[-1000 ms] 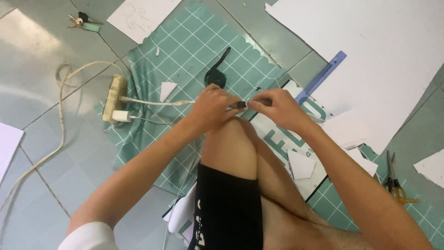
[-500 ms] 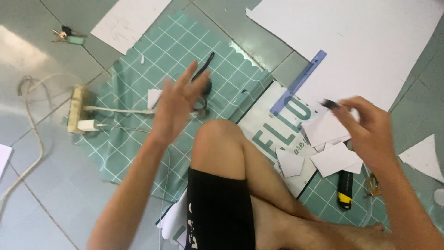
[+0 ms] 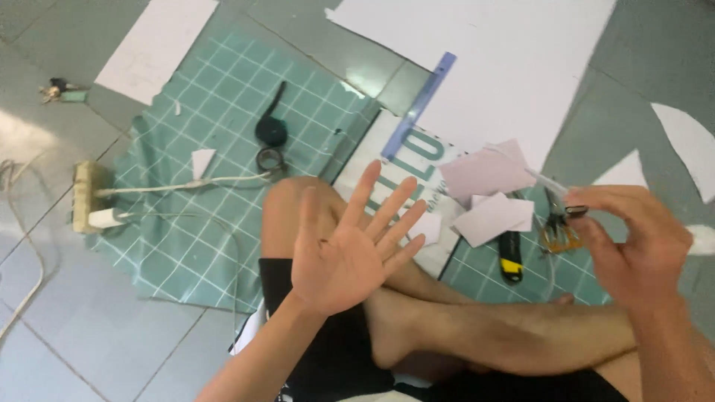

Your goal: The person is cutting foam sheets with a utility knife and scissors, then gluing the pieces together to assemble a structure.

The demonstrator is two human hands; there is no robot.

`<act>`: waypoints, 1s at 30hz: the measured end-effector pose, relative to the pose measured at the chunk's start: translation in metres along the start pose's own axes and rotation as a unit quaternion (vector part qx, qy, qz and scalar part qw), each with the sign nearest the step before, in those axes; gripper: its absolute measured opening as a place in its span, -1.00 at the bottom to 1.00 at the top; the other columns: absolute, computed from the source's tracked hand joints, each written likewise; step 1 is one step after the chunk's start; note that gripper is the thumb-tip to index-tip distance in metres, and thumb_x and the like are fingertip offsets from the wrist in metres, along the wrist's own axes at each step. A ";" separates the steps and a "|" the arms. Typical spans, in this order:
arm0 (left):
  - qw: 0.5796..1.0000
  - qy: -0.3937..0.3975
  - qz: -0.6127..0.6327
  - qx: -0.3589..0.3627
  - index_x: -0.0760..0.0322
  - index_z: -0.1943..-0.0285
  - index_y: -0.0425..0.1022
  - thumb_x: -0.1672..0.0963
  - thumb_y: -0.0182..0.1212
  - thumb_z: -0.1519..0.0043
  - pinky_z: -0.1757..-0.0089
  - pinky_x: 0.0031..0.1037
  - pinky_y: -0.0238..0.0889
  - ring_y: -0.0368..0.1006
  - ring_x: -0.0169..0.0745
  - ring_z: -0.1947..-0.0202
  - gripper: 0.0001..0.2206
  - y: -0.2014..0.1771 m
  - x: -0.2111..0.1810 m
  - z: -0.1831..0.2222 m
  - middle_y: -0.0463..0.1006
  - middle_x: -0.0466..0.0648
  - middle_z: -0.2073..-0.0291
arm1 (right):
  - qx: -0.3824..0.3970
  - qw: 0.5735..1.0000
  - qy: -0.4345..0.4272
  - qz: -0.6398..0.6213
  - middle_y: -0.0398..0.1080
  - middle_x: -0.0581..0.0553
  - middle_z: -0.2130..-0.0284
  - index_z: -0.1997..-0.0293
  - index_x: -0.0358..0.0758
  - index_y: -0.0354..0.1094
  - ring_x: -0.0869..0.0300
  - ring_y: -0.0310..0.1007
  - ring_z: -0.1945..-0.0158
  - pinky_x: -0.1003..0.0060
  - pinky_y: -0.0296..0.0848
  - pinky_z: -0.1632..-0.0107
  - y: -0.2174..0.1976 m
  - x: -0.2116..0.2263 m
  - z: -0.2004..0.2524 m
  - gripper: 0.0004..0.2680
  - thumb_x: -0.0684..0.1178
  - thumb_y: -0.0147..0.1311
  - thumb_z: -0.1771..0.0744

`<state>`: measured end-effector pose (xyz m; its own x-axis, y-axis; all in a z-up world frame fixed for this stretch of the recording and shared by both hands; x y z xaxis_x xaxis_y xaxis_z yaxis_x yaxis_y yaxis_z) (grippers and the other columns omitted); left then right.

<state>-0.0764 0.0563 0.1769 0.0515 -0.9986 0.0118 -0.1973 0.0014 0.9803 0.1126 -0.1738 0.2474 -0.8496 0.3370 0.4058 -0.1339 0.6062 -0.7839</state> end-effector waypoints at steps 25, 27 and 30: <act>0.930 -0.030 -0.353 -0.100 0.25 -0.61 0.01 0.24 0.51 -0.01 -0.29 -0.28 0.23 0.62 -0.35 0.18 -0.05 -0.077 0.068 -0.059 0.59 0.13 -0.07 | -0.140 0.965 0.038 -0.220 0.49 -0.31 0.31 0.17 -0.49 0.44 0.00 0.53 0.27 0.18 0.58 0.20 0.006 -0.030 0.043 -0.95 -0.34 0.22 -0.36; 0.840 -0.003 -0.536 -0.086 0.23 -0.56 0.14 0.25 0.52 -0.01 -0.17 -0.31 0.39 0.64 -0.39 0.25 -0.13 -0.083 0.048 -0.083 0.64 0.14 -0.01 | -0.148 0.944 0.051 -0.289 0.47 -0.32 0.28 0.14 -0.46 0.41 0.01 0.57 0.20 0.16 0.60 0.18 0.020 -0.038 0.034 -0.97 -0.31 0.16 -0.39; 0.745 0.014 -0.662 -0.085 0.14 -0.47 0.30 0.21 0.57 -0.03 -0.05 -0.43 0.49 0.60 -0.39 0.43 -0.23 -0.097 0.036 -0.108 0.66 0.11 0.10 | -0.158 0.915 0.082 -0.363 0.47 -0.18 0.26 0.11 -0.29 0.43 0.13 0.58 0.20 0.25 0.62 0.14 0.043 -0.031 0.024 -0.97 -0.22 0.07 -0.41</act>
<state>0.0499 0.0262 0.1034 0.1108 -0.1293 -0.9854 0.1717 -0.9741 0.1472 0.1206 -0.1752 0.1897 -0.5039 -0.1500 0.8507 -0.4571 0.8819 -0.1152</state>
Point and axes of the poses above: each hand's wrist, its own z-axis away from the middle knuckle, its own y-axis out of the palm, x = y × z, the point moved 6 cm from there along -z, towards the middle knuckle
